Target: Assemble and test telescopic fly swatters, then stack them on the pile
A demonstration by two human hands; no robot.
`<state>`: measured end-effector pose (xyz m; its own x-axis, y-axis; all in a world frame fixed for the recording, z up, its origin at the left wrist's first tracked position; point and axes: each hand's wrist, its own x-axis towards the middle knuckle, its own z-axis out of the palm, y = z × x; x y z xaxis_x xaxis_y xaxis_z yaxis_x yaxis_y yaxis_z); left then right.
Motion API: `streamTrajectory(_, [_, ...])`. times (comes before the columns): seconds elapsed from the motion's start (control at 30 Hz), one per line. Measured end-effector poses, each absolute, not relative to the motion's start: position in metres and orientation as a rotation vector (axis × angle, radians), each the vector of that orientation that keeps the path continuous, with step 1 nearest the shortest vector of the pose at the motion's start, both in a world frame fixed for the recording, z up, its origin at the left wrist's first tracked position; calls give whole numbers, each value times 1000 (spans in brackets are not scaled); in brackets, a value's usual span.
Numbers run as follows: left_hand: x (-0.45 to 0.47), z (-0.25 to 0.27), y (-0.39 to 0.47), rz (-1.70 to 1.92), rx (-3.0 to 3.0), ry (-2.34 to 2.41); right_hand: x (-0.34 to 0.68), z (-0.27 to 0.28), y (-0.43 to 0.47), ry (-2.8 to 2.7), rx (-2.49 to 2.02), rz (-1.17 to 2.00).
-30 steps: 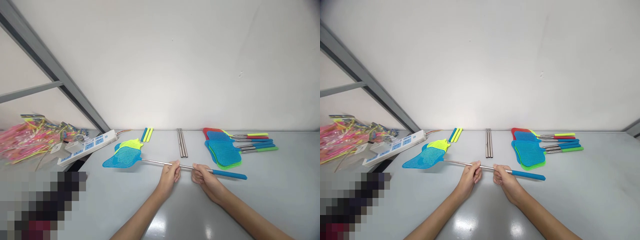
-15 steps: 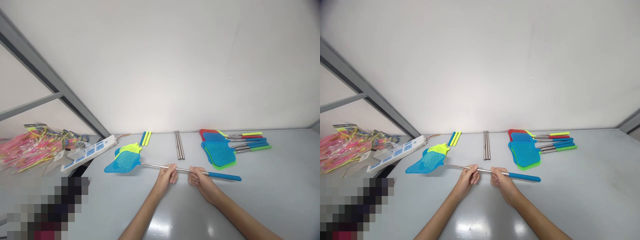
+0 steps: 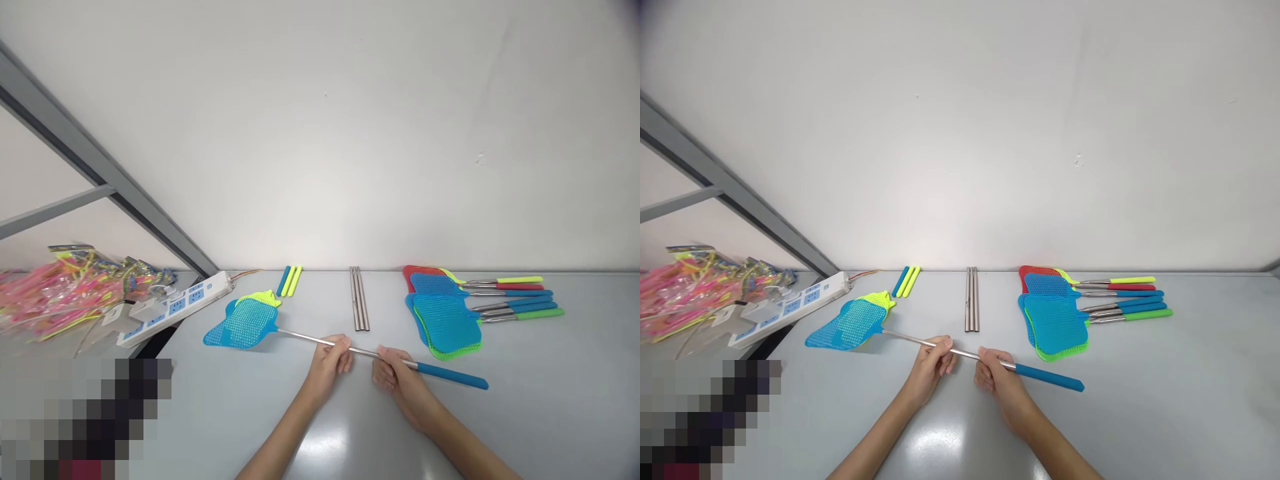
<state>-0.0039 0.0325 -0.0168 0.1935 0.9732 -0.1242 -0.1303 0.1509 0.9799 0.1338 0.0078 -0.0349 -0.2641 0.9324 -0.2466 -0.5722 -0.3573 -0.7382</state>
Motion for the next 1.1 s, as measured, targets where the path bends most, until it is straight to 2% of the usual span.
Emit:
streamTrajectory(0.2, [12,-23,53,1088,1082,1048,137,-32,12,-458,-774,1852])
streamTrajectory(1.1, [7,-20,49,997,1090,956,141,-29,14,-344,-743,1922])
